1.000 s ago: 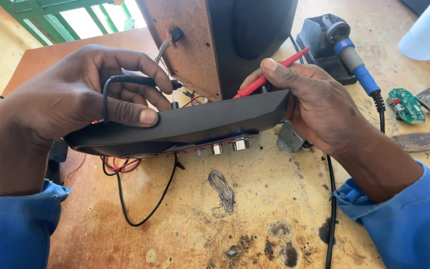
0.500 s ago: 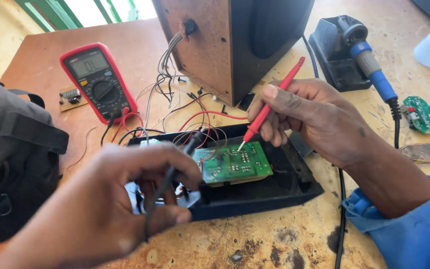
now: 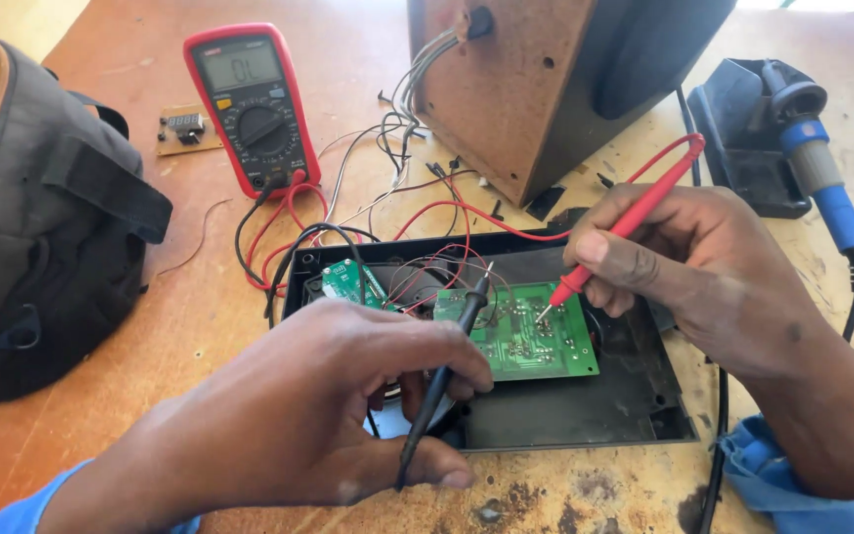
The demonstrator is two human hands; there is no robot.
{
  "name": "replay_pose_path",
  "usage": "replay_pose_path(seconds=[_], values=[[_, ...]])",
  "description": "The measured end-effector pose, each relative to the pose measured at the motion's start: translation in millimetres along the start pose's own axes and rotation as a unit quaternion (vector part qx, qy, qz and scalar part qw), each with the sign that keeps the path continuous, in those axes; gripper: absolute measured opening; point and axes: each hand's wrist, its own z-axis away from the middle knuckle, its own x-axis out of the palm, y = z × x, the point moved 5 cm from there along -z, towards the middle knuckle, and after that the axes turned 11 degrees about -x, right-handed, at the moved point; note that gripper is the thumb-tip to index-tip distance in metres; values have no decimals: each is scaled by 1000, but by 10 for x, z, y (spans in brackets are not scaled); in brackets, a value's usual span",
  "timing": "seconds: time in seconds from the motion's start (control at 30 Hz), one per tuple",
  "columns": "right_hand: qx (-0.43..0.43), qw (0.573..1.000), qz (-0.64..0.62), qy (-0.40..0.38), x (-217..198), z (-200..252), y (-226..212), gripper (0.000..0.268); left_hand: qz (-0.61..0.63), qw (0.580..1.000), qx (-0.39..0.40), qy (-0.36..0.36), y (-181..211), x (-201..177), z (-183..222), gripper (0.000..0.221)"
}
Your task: Connecting internal wiring to a circuit board and using a digital multimeter to test components during a speaker repair.
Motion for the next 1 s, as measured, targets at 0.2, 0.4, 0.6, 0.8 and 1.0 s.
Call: replay_pose_path(seconds=[0.2,0.4,0.6,0.8,1.0], values=[[16,999,25,45,6,-12,22,24,25,992,115,45,105,-96,-143,35],[44,991,40,116,-23,-29,28,25,-33,986,160,40,-39,86,-184,29],[-22,991,-6,133,-6,-28,55,28,49,987,150,40,-210,272,-146,25],[-25,986,102,127,-53,-6,80,31,-61,979,185,57,-271,456,-104,12],[-41,991,82,97,-243,98,302,37,-65,980,180,59,-313,478,-111,10]])
